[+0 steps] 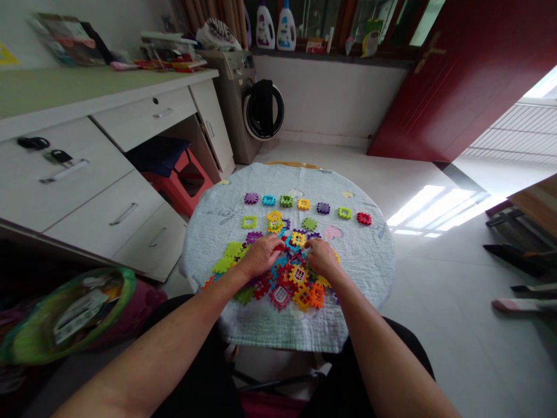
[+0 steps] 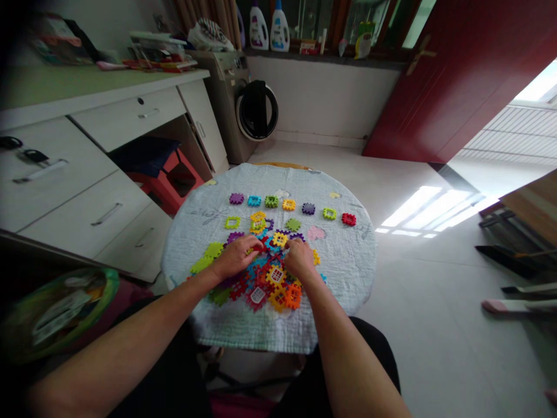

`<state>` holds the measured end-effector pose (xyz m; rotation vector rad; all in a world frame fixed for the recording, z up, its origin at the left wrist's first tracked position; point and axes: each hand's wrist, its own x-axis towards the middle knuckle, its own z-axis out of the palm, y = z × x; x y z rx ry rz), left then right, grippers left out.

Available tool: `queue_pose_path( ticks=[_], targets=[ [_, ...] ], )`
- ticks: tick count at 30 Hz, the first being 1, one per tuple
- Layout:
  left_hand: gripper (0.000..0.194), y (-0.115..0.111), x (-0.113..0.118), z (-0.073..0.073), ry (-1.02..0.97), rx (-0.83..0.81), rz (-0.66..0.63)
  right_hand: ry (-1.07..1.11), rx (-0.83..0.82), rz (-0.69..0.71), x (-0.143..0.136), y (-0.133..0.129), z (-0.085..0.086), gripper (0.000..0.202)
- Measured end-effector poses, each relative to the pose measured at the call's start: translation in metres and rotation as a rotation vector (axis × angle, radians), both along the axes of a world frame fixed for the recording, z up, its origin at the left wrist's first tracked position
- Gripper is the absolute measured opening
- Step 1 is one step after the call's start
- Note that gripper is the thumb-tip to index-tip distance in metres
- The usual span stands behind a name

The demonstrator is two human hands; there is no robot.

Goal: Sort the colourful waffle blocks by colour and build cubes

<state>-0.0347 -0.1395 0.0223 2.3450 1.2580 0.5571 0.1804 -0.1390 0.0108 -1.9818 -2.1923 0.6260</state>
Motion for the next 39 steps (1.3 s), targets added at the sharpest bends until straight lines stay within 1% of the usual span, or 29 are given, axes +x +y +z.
queue_pose_path(
  ticks=[2, 4, 6, 8, 10, 12, 14, 17, 19, 21, 24, 27, 29, 31, 33, 34, 35, 36, 39],
  targets=[
    [0.017, -0.001, -0.01, 0.004, 0.004, 0.022, 0.081, -0.009, 0.026, -0.051, 0.003, 0.002, 0.003, 0.038],
    [0.018, 0.001, -0.018, 0.004, 0.016, 0.041, 0.162, 0.012, 0.059, -0.067, 0.005, 0.004, 0.005, 0.04],
    [0.018, 0.006, -0.022, 0.002, 0.043, 0.059, 0.216, 0.054, 0.091, -0.019, 0.004, 0.005, 0.005, 0.041],
    [0.018, 0.011, -0.02, -0.003, 0.075, 0.085, 0.241, 0.082, 0.122, 0.075, -0.001, 0.003, 0.004, 0.045],
    [0.02, 0.016, -0.014, -0.008, 0.108, 0.118, 0.239, 0.073, 0.129, 0.159, -0.008, -0.001, 0.002, 0.049],
    [0.022, 0.02, -0.005, -0.012, 0.147, 0.142, 0.238, 0.026, 0.102, 0.192, -0.014, -0.004, -0.001, 0.051],
    [0.025, 0.024, 0.005, -0.015, 0.197, 0.141, 0.263, -0.032, 0.067, 0.17, -0.016, -0.007, -0.003, 0.048],
    [0.032, 0.028, 0.016, -0.017, 0.268, 0.096, 0.329, -0.11, 0.04, 0.065, -0.014, -0.007, -0.002, 0.039],
    [0.033, 0.028, 0.018, -0.017, 0.297, 0.073, 0.353, -0.141, 0.037, -0.01, -0.01, -0.006, 0.0, 0.035],
    [0.031, 0.026, 0.016, -0.013, 0.307, 0.072, 0.348, -0.144, 0.038, -0.045, -0.006, -0.004, 0.001, 0.035],
    [0.031, 0.019, 0.003, -0.001, 0.324, 0.088, 0.316, -0.099, 0.047, -0.034, -0.001, 0.001, 0.002, 0.038],
    [0.031, 0.008, -0.022, 0.017, 0.372, 0.073, 0.288, -0.023, 0.047, 0.019, 0.006, 0.005, 0.008, 0.039],
    [0.032, -0.001, -0.041, 0.027, 0.399, 0.047, 0.285, 0.02, 0.041, 0.062, 0.012, 0.007, 0.015, 0.034],
    [0.036, -0.011, -0.059, 0.03, 0.414, 0.011, 0.299, 0.047, 0.012, 0.12, 0.018, 0.006, 0.025, 0.025],
    [0.041, -0.022, -0.072, 0.026, 0.405, -0.035, 0.322, 0.082, -0.029, 0.213, 0.021, -0.001, 0.031, 0.017],
    [0.046, -0.028, -0.077, 0.021, 0.389, -0.058, 0.337, 0.1, -0.042, 0.261, 0.02, -0.006, 0.033, 0.017],
    [0.053, -0.034, -0.079, 0.015, 0.371, -0.08, 0.356, 0.11, -0.043, 0.302, 0.018, -0.012, 0.033, 0.023],
    [0.062, -0.04, -0.081, 0.008, 0.357, -0.103, 0.376, 0.109, -0.036, 0.332, 0.015, -0.019, 0.032, 0.035],
    [0.096, -0.056, -0.078, -0.01, 0.385, -0.202, 0.423, 0.032, -0.017, 0.375, 0.001, -0.039, 0.024, 0.082]
  ],
)
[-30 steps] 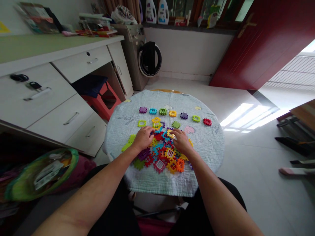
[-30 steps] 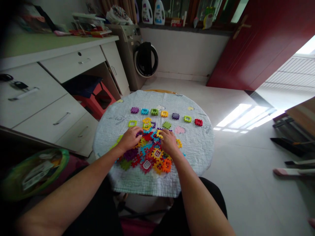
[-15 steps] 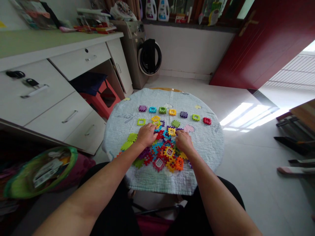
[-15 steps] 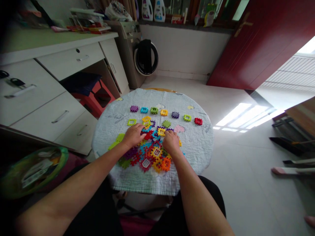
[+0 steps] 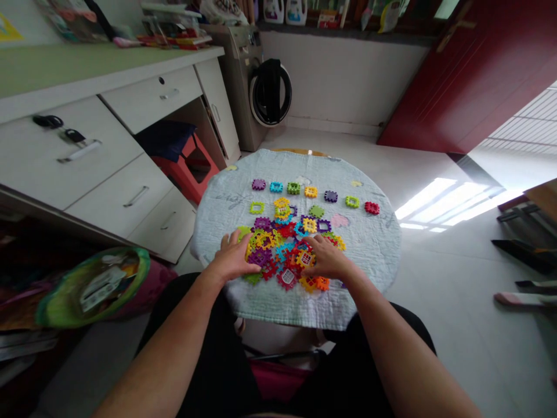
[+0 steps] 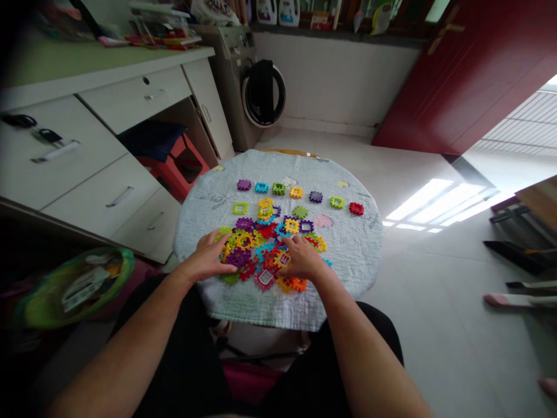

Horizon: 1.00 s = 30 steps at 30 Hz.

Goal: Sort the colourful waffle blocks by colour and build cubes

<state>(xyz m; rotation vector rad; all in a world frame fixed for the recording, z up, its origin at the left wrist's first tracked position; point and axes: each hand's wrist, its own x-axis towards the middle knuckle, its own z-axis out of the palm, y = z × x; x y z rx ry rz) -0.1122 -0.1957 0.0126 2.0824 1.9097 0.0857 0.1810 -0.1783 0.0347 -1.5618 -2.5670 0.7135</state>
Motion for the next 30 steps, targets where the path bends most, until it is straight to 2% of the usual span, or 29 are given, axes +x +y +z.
queue_pose_path(
  ticks=[1, 3, 8, 11, 14, 18, 21, 23, 26, 28, 30],
  targets=[
    [0.104, -0.004, 0.002, -0.004, 0.016, -0.042, 0.01, -0.038, 0.002, 0.009, -0.004, -0.005, -0.003, 0.094],
    [0.114, -0.01, 0.006, -0.01, 0.038, -0.11, 0.013, -0.106, 0.005, 0.018, -0.01, -0.012, -0.008, 0.102],
    [0.112, -0.005, 0.009, -0.01, 0.018, -0.146, -0.037, -0.098, 0.029, 0.046, -0.01, -0.001, -0.014, 0.08],
    [0.097, 0.004, 0.005, -0.009, -0.015, -0.095, -0.08, -0.024, 0.021, 0.023, -0.008, 0.013, -0.019, 0.059],
    [0.074, 0.013, 0.001, -0.012, -0.04, -0.01, -0.131, 0.018, 0.049, -0.092, -0.007, 0.026, -0.025, 0.046],
    [0.059, 0.023, -0.003, -0.013, -0.084, 0.081, -0.143, 0.088, 0.143, -0.261, 0.001, 0.041, -0.029, 0.05],
    [0.05, 0.032, -0.002, -0.011, -0.125, 0.144, -0.108, 0.116, 0.216, -0.316, 0.015, 0.046, -0.022, 0.048],
    [0.044, 0.038, -0.002, -0.007, -0.152, 0.201, -0.065, 0.083, 0.219, -0.308, 0.025, 0.042, -0.014, 0.033],
    [0.039, 0.046, -0.002, -0.001, -0.208, 0.308, 0.04, -0.009, 0.127, -0.233, 0.032, 0.021, -0.004, 0.014],
    [0.036, 0.049, -0.002, 0.003, -0.256, 0.373, 0.107, -0.09, 0.044, -0.202, 0.029, 0.0, 0.001, 0.018],
    [0.034, 0.051, -0.002, 0.007, -0.308, 0.423, 0.155, -0.187, -0.035, -0.209, 0.022, -0.019, 0.002, 0.032]
  ],
)
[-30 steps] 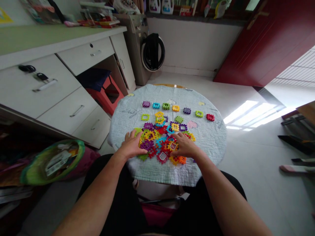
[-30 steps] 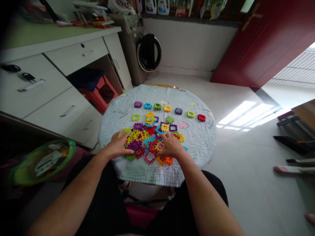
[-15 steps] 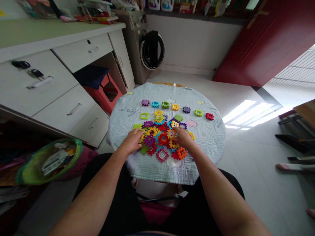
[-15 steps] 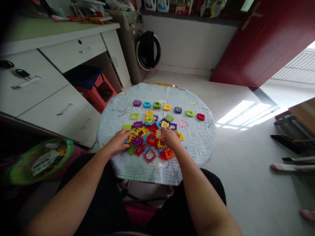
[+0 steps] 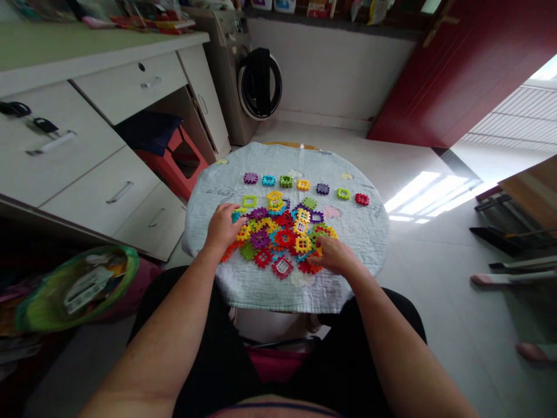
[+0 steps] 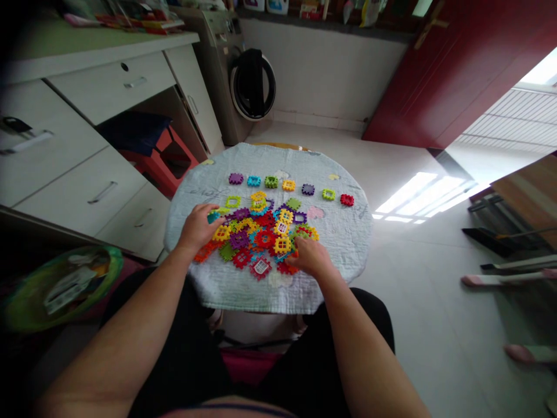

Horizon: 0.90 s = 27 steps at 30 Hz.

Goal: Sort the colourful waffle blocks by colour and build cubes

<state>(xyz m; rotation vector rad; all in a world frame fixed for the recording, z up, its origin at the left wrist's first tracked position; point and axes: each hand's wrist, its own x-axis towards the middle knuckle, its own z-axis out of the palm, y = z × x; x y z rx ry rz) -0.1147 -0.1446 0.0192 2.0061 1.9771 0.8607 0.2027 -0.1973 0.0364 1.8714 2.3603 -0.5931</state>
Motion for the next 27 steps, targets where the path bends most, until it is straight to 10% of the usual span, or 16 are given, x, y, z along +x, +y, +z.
queue_pose_path(
  ticks=[8, 18, 27],
  targets=[
    [0.042, 0.003, -0.005, -0.003, -0.323, -0.158, -0.056, -0.126, 0.006, -0.046, -0.031, -0.019, -0.007, 0.039],
    [0.041, -0.001, -0.014, 0.011, -0.747, -0.201, 0.176, -0.074, 0.101, -0.036, -0.038, -0.012, -0.013, 0.028],
    [0.033, -0.001, -0.024, 0.02, -0.786, -0.15, 0.248, 0.526, 0.188, -0.203, -0.019, 0.01, -0.017, 0.051]
  ],
)
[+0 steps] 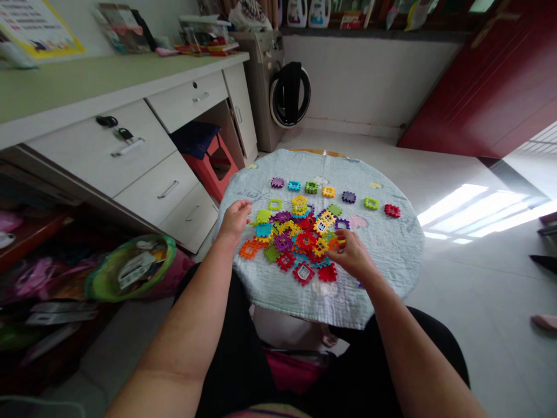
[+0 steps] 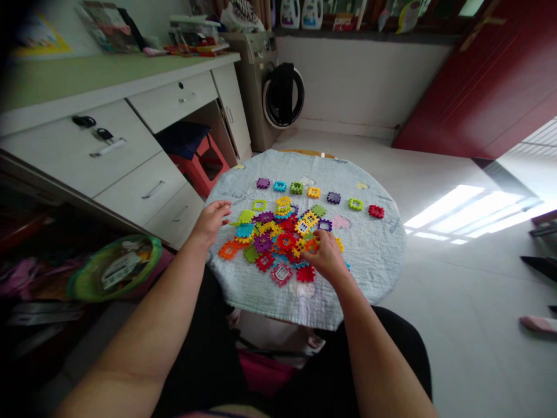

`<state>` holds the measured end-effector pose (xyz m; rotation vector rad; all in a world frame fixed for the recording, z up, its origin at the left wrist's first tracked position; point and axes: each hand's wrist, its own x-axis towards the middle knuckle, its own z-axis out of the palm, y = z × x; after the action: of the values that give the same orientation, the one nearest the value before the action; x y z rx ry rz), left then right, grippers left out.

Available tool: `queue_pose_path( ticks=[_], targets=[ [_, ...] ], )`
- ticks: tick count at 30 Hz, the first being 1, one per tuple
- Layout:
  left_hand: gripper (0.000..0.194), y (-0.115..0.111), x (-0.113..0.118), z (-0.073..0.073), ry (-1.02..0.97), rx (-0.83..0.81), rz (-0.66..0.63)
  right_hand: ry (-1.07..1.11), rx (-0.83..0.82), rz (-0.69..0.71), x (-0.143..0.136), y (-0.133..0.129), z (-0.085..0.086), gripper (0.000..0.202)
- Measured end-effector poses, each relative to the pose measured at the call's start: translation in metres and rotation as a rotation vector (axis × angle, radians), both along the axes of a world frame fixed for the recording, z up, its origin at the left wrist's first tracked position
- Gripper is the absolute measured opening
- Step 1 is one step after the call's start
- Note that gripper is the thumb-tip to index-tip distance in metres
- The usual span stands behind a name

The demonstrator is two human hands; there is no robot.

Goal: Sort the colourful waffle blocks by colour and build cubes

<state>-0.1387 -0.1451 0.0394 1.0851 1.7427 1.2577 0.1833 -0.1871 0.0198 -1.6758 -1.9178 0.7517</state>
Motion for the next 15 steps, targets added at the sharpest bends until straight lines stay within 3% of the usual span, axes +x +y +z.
queue_pose_path(
  ticks=[2, 5, 8, 11, 15],
  targets=[
    [0.029, -0.003, -0.003, -0.001, 0.127, -0.022, -0.026, 0.189, -0.042, -0.062, 0.008, 0.006, -0.001, 0.055],
    [0.021, -0.014, -0.011, -0.004, 0.484, -0.078, -0.099, 0.404, -0.096, -0.139, 0.015, 0.013, -0.001, 0.059],
    [0.015, -0.029, -0.018, -0.011, 0.803, -0.219, -0.293, 0.557, -0.133, -0.179, 0.016, 0.014, 0.005, 0.06],
    [0.023, -0.04, -0.021, -0.018, 0.955, -0.342, -0.468, 0.723, -0.192, -0.167, 0.013, 0.013, 0.012, 0.059],
    [0.045, -0.039, -0.015, -0.026, 1.024, -0.442, -0.519, 0.789, -0.211, -0.147, 0.008, 0.013, 0.012, 0.057]
  ],
)
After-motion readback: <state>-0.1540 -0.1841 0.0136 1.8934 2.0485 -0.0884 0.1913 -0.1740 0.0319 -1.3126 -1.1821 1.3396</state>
